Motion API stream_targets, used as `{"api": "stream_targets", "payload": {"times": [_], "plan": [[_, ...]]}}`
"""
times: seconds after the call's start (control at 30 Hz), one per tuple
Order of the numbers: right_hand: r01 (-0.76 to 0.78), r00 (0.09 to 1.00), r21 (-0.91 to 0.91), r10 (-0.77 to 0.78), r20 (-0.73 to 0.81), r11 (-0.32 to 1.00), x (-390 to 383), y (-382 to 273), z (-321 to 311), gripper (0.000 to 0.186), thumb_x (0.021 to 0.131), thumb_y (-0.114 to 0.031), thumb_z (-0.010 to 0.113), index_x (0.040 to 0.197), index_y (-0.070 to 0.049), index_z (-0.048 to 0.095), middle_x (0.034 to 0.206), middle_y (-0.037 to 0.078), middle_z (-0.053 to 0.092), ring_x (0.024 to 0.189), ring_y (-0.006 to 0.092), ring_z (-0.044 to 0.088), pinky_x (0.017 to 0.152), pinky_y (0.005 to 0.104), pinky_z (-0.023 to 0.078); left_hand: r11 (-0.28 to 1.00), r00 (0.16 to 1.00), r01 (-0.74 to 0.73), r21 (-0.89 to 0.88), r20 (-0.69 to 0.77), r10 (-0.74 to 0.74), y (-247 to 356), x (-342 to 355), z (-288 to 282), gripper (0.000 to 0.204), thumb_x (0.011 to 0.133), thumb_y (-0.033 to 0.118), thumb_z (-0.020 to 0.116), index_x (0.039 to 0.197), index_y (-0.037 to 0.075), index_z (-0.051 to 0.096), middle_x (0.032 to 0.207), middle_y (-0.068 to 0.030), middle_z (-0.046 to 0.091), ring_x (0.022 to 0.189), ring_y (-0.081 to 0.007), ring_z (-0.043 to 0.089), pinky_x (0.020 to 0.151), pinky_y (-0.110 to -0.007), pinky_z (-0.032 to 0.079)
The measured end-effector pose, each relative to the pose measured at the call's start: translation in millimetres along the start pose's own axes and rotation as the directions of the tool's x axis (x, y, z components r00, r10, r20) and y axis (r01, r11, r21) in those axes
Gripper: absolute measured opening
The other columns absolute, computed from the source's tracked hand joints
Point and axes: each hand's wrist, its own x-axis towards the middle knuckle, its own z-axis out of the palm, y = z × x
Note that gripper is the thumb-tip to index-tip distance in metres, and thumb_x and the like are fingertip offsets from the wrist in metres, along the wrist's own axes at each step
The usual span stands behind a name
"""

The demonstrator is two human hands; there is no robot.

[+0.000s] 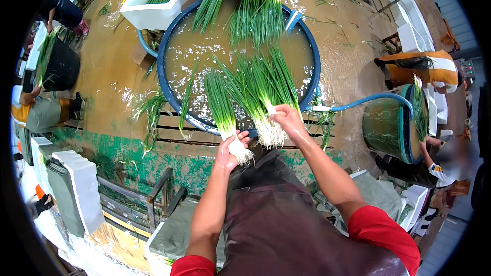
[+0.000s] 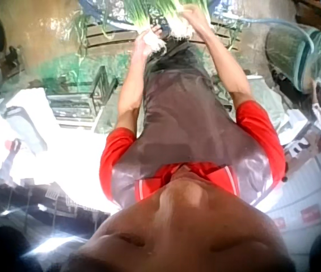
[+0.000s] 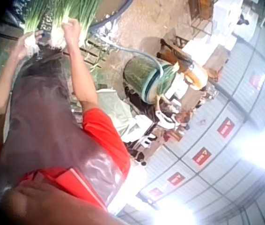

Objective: The person washes bunches of green onions in a large blue tub filled with water, then places them into white styrofoam boxes. The person repeatedly dips the onions into the water, agitates them by hand, and transfers them to the boxes.

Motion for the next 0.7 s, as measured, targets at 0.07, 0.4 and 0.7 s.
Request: {"api": "stream_targets", "payload": {"times": [0.07,0.4,0.7], "plan": [[0.047,0.995,-0.005,-0.047,0.089,0.999,-26.7,10.3,16.6,0.036,0.087,-0.017,0.068,0.117,0.000,0.059,0.084,0.011,0.070,0.073,0.0197,0.067,0.072,0.0334,0.054,0.999,1.000,0.006,0.041,0.028,-0.007,-13.2,-1.0,15.8,0.033,0.095,0.013,0.061,0.125,0.002,0.053,0.121,-0.0193,0.065,0.109,-0.0329,0.064,0.087,-0.046,0.055],[-0.291,0.916,0.223,0.204,0.345,0.930,0.2,14.4,61.3,0.021,0.101,-0.025,0.057,0.096,-0.006,0.063,0.069,0.000,0.057,0.056,0.0075,0.050,0.050,0.0219,0.037,0.998,0.998,0.042,0.045,-0.058,-0.040,-19.6,2.6,6.7,0.028,0.086,0.003,0.061,0.112,-0.004,0.059,0.096,-0.0162,0.067,0.085,-0.0280,0.068,0.078,-0.042,0.059],[-0.304,0.938,0.449,0.180,0.296,0.840,-24.1,43.5,91.8,0.026,0.101,-0.027,0.059,0.084,-0.007,0.054,0.070,0.003,0.060,0.064,0.0104,0.060,0.049,0.0247,0.041,0.994,0.994,0.107,0.000,-0.037,-0.107,-10.2,-2.6,-17.8,0.023,0.089,0.015,0.063,0.103,-0.003,0.059,0.088,-0.0134,0.064,0.077,-0.0267,0.063,0.073,-0.039,0.056]]}}
